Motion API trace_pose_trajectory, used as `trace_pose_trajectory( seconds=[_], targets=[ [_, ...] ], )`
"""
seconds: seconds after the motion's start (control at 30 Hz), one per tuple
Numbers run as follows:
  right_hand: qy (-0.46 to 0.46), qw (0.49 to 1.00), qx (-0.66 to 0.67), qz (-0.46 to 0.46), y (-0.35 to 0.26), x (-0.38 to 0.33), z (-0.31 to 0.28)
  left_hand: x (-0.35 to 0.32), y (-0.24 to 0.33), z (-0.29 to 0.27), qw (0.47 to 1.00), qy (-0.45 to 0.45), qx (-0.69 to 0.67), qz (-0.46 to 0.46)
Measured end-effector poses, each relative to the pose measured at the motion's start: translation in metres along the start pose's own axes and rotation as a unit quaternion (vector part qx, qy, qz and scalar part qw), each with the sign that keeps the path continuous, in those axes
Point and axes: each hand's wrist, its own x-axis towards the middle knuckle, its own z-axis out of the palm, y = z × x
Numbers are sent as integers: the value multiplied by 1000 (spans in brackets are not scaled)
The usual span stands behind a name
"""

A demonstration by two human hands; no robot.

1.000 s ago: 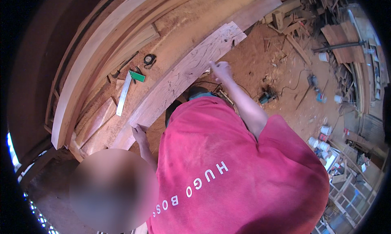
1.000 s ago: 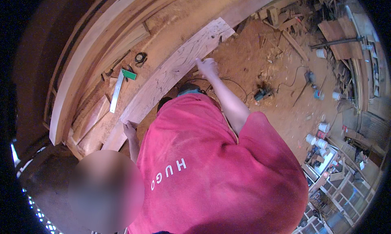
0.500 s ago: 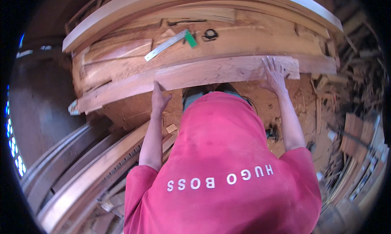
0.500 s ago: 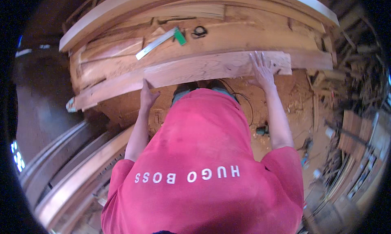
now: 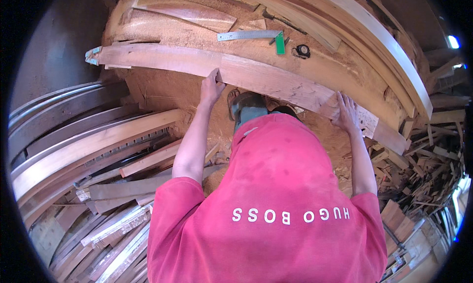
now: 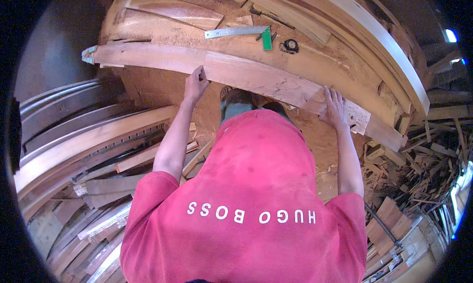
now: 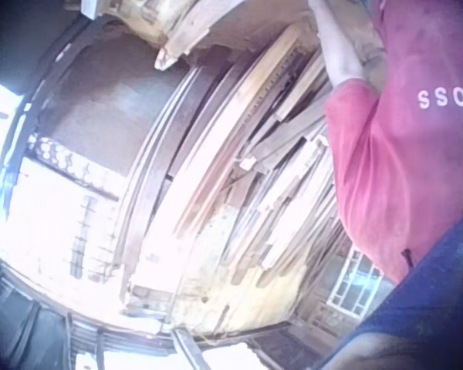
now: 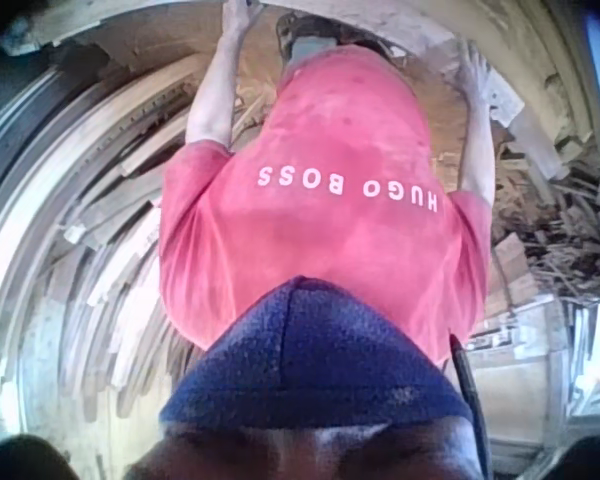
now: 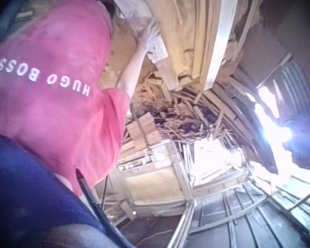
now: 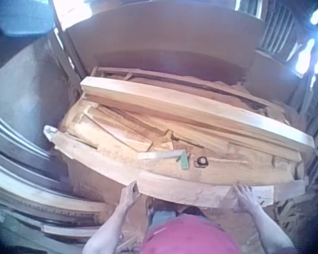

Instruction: The person uses a set square and pencil to mark lines on a long wooden plank. They then repeatedly pick up various wooden planks from a pile, inspect them, and place them on a workbench.

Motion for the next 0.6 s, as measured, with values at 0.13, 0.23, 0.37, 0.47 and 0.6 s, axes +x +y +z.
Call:
trace_pose_trajectory(
  seconds=[0.13,0.23,0.37,0.47,0.6],
  targets=[
    [5,1000,2,-15,4,12,-6,0,-5,-9,1000,-1,-12,11],
    [-25,1000,3,1,-1,16,-12,-2,-4,-12,999,-19,-3,26],
    [-29,1000,-3,12,-2,10,-2,0,-6,-10,997,-13,57,45],
    [-32,999,7,12,-3,5,0,3,-10,-8,995,-20,77,54],
    [-29,999,22,16,-6,0,4,2,-18,-4,993,-1,80,86]
  ],
)
